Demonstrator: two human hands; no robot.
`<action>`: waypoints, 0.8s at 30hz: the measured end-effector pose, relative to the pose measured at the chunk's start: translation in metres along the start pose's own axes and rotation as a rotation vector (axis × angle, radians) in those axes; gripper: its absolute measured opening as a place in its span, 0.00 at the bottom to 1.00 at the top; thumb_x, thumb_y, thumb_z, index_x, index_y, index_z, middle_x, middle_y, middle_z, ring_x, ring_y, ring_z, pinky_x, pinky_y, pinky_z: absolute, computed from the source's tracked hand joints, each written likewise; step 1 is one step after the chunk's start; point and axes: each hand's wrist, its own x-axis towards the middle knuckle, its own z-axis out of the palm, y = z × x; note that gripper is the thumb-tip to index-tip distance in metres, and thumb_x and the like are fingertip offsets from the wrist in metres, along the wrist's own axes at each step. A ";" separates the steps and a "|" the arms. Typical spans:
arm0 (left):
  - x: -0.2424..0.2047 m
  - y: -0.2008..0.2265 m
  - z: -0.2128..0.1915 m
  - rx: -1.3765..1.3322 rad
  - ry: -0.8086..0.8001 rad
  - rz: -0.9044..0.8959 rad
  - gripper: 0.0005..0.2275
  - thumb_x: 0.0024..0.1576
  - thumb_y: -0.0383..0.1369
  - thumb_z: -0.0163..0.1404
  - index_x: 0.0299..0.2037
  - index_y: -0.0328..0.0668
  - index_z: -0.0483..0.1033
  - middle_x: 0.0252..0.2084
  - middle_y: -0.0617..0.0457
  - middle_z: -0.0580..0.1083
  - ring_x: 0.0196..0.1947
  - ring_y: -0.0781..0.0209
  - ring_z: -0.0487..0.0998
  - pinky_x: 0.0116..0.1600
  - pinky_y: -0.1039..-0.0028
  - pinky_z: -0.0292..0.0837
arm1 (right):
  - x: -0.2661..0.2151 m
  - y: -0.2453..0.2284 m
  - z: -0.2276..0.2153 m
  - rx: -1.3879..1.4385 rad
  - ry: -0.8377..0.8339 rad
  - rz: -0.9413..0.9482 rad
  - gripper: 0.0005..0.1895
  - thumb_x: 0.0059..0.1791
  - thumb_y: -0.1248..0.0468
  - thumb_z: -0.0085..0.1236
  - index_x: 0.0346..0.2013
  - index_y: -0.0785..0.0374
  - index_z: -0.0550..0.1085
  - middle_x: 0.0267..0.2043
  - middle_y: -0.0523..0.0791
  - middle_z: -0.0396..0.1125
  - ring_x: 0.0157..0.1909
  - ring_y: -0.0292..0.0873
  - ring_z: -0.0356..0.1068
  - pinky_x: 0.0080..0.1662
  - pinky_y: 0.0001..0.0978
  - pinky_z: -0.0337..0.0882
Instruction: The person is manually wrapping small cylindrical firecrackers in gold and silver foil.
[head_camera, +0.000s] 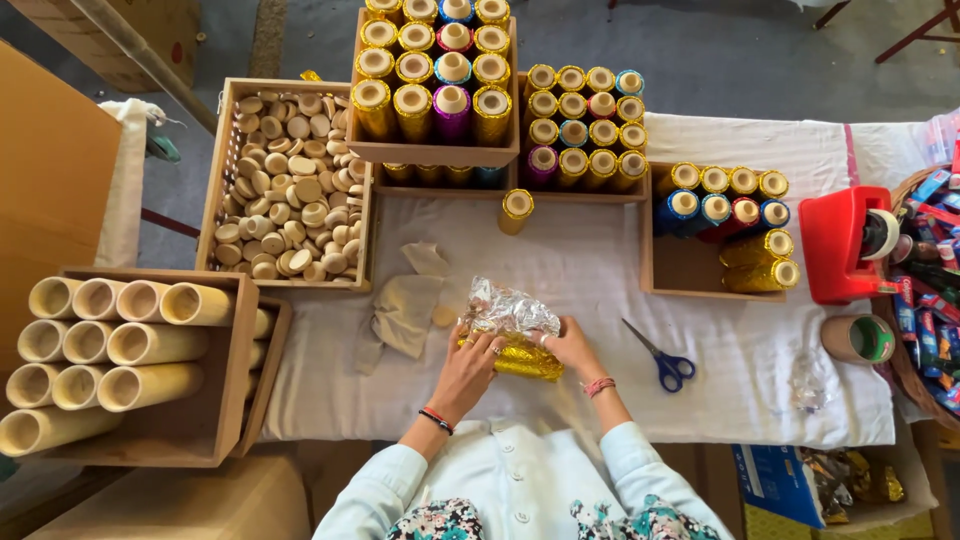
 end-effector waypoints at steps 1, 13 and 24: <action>0.000 0.000 0.002 -0.001 -0.001 -0.002 0.25 0.45 0.29 0.61 0.56 0.44 0.75 0.51 0.53 0.72 0.58 0.55 0.71 0.72 0.50 0.48 | -0.002 0.002 0.000 -0.001 -0.002 0.002 0.13 0.43 0.63 0.67 0.36 0.71 0.80 0.33 0.43 0.77 0.34 0.36 0.72 0.40 0.33 0.73; -0.004 -0.001 0.018 0.137 0.010 -0.070 0.18 0.42 0.34 0.63 0.44 0.43 0.79 0.58 0.45 0.69 0.64 0.46 0.65 0.74 0.43 0.38 | -0.055 -0.019 0.005 -0.097 -0.028 -0.244 0.13 0.46 0.63 0.64 0.41 0.69 0.80 0.37 0.48 0.75 0.36 0.39 0.72 0.40 0.31 0.71; 0.012 -0.016 -0.029 -0.501 0.279 -0.178 0.42 0.35 0.42 0.70 0.60 0.36 0.64 0.63 0.45 0.61 0.63 0.45 0.58 0.66 0.51 0.48 | -0.068 -0.018 0.011 -0.340 0.105 -0.628 0.18 0.38 0.64 0.73 0.39 0.68 0.79 0.47 0.51 0.77 0.50 0.51 0.76 0.61 0.44 0.67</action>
